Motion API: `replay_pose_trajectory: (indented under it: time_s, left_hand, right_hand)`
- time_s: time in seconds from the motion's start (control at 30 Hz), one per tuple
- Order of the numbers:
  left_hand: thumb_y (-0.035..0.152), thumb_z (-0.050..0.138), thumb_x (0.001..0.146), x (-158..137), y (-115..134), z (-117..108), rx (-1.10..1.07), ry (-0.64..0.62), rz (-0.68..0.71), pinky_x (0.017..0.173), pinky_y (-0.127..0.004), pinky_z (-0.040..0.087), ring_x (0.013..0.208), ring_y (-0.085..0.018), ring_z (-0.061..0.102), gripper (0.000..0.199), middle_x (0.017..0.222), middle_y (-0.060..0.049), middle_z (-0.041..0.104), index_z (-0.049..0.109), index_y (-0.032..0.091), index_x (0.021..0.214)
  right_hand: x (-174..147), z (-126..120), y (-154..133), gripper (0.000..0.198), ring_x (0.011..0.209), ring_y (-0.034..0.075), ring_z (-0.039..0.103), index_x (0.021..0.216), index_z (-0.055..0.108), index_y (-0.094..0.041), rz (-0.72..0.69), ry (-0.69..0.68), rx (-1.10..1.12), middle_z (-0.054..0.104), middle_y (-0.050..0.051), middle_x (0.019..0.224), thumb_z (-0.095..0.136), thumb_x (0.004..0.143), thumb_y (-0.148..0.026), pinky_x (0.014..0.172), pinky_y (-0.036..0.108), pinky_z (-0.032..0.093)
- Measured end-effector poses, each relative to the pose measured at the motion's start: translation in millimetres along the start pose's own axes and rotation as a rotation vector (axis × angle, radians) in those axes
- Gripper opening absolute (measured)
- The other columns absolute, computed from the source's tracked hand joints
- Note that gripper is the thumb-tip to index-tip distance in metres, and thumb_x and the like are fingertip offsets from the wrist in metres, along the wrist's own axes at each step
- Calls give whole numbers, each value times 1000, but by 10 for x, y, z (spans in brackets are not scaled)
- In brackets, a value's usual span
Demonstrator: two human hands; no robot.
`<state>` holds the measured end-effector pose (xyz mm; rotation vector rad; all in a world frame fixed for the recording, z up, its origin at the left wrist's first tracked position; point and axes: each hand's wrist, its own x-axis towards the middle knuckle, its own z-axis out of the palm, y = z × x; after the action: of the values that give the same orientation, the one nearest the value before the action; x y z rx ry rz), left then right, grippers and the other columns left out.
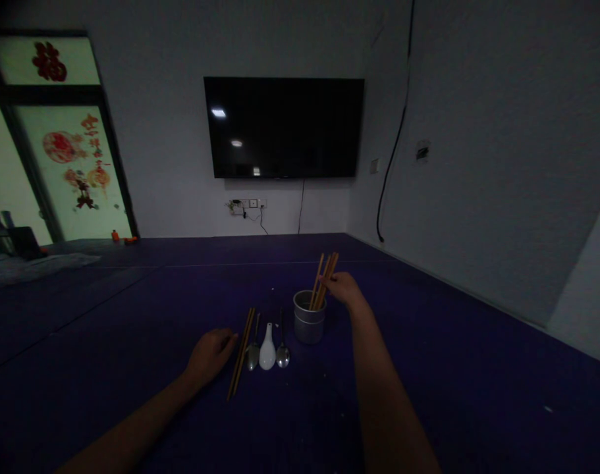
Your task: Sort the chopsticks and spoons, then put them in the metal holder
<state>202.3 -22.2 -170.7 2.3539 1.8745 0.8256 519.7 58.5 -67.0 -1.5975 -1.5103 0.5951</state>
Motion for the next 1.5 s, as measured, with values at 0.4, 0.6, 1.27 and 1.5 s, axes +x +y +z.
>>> replay_pose_trajectory:
  time_s: [0.4,0.6,1.27,1.5]
  left_hand:
    - [34,32,90,6,-9,-3,14,-8,30,59,-26,31,63,-14,55,38,66,-4,60,58,17,69]
    - [33,32,90,9,2,-10,24,-9,25,60,-26,32,63,-14,55,38,65,-4,60,59,17,69]
    - [34,31,91,8,19,-22,51,-68,-6,61,-25,33,68,-14,57,38,71,-5,63,59,17,72]
    - [35,32,90,8,17,-17,35,-39,-11,62,-25,33,68,-14,57,37,70,-4,62,59,17,72]
  right_hand:
    - [18,379,82,15,73,16,68,77,62,-11,141,-25,438,71,12,85,61,82,-25,62,22,53]
    - [16,401,48,15,77,17,69,74,62,-11,163,-55,560,72,12,80,56,85,-18,69,23,55]
    - [9,399,17,12,61,17,67,81,62,-10,216,-66,628,70,10,67,54,86,-17,63,27,54]
    - [-38,334,-12,12,63,17,66,78,62,-11,211,17,541,71,11,75,66,77,-22,58,26,51]
